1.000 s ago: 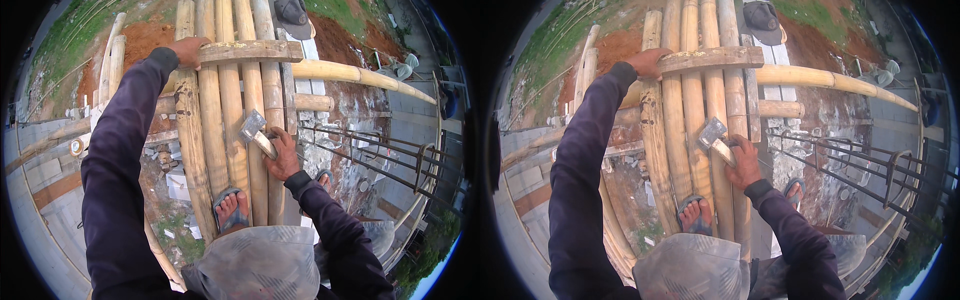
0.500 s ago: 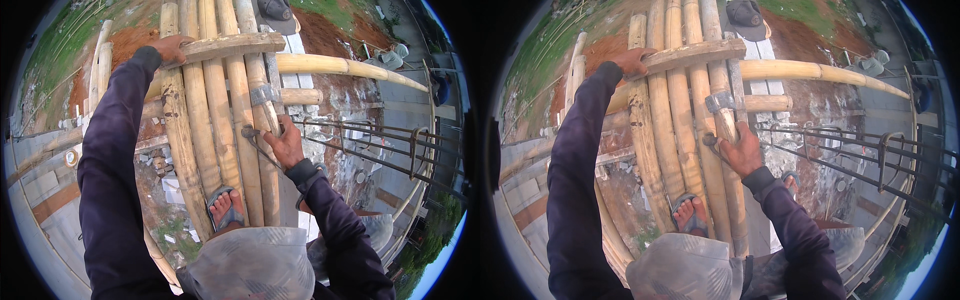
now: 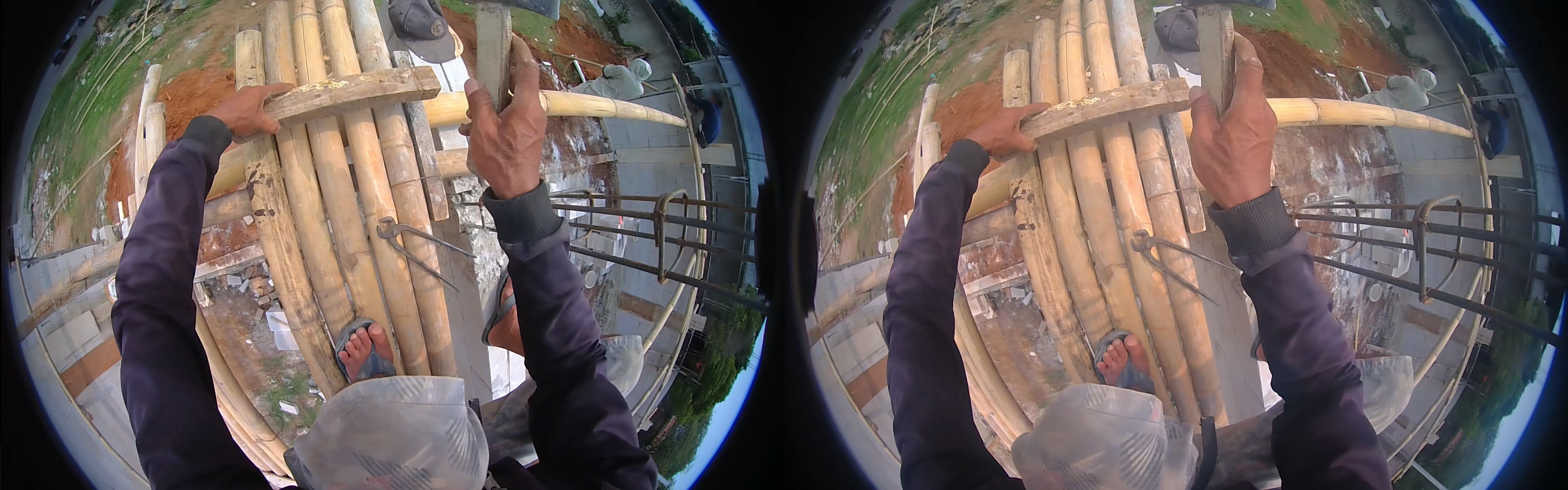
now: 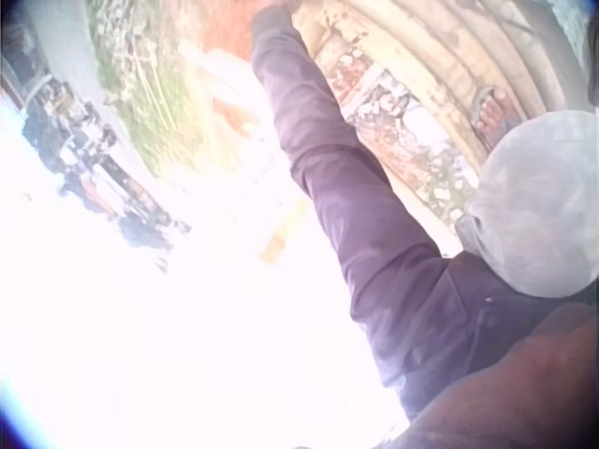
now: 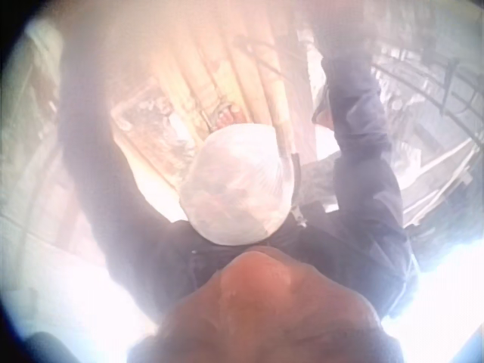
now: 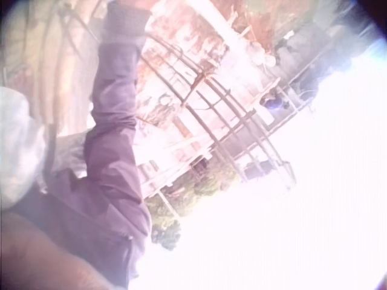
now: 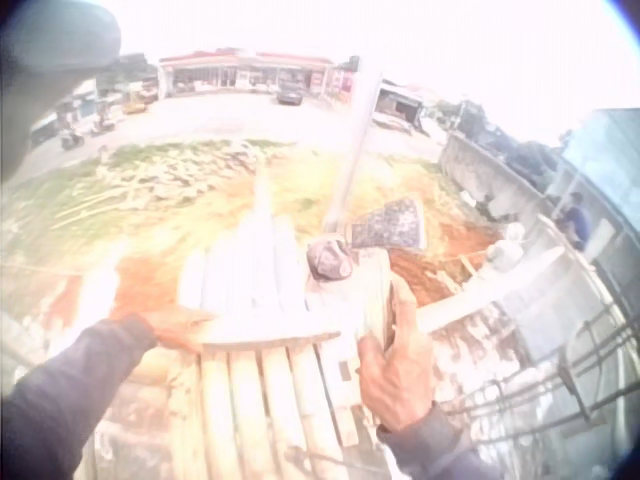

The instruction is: The person assembles a bamboo structure by positioning bamboo poles and wooden planks, then securing them with nails using a hammer. The person repeatedly hammers nails into the planks to fasten them to the bamboo framework.

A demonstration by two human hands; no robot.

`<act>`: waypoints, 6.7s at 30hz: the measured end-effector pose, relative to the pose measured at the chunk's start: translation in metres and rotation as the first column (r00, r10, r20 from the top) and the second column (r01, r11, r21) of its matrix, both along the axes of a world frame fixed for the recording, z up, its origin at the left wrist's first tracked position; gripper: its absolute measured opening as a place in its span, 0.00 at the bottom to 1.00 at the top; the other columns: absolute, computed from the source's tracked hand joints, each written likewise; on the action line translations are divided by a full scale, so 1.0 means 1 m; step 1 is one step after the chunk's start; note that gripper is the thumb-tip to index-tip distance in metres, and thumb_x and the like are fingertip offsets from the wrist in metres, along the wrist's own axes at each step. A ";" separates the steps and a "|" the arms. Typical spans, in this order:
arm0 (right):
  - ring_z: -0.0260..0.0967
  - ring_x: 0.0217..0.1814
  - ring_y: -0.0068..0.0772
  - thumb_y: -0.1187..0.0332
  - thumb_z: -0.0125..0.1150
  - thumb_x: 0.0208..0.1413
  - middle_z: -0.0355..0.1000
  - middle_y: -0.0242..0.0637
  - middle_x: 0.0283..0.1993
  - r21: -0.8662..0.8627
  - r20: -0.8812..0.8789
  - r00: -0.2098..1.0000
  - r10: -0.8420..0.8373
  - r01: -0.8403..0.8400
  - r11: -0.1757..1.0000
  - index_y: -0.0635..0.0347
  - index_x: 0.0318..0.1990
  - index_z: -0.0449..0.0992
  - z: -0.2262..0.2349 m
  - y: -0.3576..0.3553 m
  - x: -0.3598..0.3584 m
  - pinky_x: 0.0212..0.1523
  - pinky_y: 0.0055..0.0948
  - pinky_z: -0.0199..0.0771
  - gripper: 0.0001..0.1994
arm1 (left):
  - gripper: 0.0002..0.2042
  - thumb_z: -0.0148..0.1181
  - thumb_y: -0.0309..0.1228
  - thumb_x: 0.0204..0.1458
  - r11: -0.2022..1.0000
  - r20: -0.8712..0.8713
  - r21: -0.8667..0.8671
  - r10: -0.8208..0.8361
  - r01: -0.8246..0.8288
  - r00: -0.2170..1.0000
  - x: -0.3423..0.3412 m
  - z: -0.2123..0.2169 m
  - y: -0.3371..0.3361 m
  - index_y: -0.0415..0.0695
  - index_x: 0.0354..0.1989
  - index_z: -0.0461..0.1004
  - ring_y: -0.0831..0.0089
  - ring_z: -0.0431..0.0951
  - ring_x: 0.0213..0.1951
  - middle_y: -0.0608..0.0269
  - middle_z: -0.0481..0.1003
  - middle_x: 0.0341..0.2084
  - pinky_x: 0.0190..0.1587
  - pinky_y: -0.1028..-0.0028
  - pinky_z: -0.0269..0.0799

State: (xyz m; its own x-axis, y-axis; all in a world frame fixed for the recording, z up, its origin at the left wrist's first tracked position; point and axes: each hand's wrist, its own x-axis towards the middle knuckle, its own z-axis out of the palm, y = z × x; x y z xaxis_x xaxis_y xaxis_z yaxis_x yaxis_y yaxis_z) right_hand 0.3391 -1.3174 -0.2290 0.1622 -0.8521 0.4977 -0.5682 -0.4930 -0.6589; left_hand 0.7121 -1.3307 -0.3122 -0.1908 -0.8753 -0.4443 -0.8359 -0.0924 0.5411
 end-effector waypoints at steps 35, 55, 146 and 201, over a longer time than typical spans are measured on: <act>0.73 0.24 0.51 0.73 0.53 0.62 0.71 0.52 0.26 -0.050 0.241 0.970 -0.030 0.043 0.998 0.70 0.52 0.60 0.006 -0.004 -0.023 0.24 0.42 0.69 0.15 | 0.43 0.71 0.32 0.44 0.990 0.060 -0.076 -0.117 0.121 0.991 -0.005 -0.006 0.000 0.52 0.70 0.56 0.47 0.74 0.54 0.40 0.74 0.52 0.58 0.59 0.68; 0.69 0.38 0.75 0.70 0.55 0.60 0.71 0.71 0.31 0.411 -0.322 0.944 0.076 0.067 0.909 0.70 0.47 0.58 -0.070 -0.006 0.015 0.39 0.60 0.68 0.15 | 0.40 0.68 0.40 0.47 0.979 0.300 -0.096 -0.142 0.178 0.943 -0.010 0.002 -0.002 0.62 0.71 0.55 0.48 0.75 0.50 0.45 0.76 0.44 0.54 0.54 0.71; 0.67 0.14 0.32 0.66 0.52 0.64 0.68 0.36 0.20 0.863 0.325 0.871 -0.369 -0.114 0.492 0.63 0.38 0.66 -0.095 0.007 -0.053 0.13 0.34 0.69 0.09 | 0.36 0.40 0.57 0.66 0.336 -0.737 0.174 0.668 -0.926 0.103 0.020 -0.140 0.103 0.30 0.61 0.67 0.63 0.70 0.60 0.47 0.70 0.60 0.62 0.70 0.62; 0.73 0.22 0.41 0.72 0.59 0.52 0.73 0.46 0.24 0.927 0.149 0.987 -0.062 -0.118 0.357 0.71 0.34 0.71 -0.125 -0.045 -0.038 0.21 0.41 0.72 0.08 | 0.22 0.66 0.32 0.53 0.487 -0.667 -0.048 0.634 -0.872 0.391 0.026 -0.111 0.082 0.38 0.56 0.74 0.69 0.75 0.47 0.55 0.78 0.46 0.53 0.71 0.68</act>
State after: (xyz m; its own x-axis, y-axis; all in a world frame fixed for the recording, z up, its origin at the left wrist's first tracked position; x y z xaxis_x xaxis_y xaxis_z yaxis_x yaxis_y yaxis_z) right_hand 0.3009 -1.3623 -0.3537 0.2057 -0.7778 -0.5939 -0.4299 0.4734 -0.7689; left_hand 0.7378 -1.2485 -0.4232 0.5579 -0.8142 -0.1609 -0.0874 -0.2505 0.9642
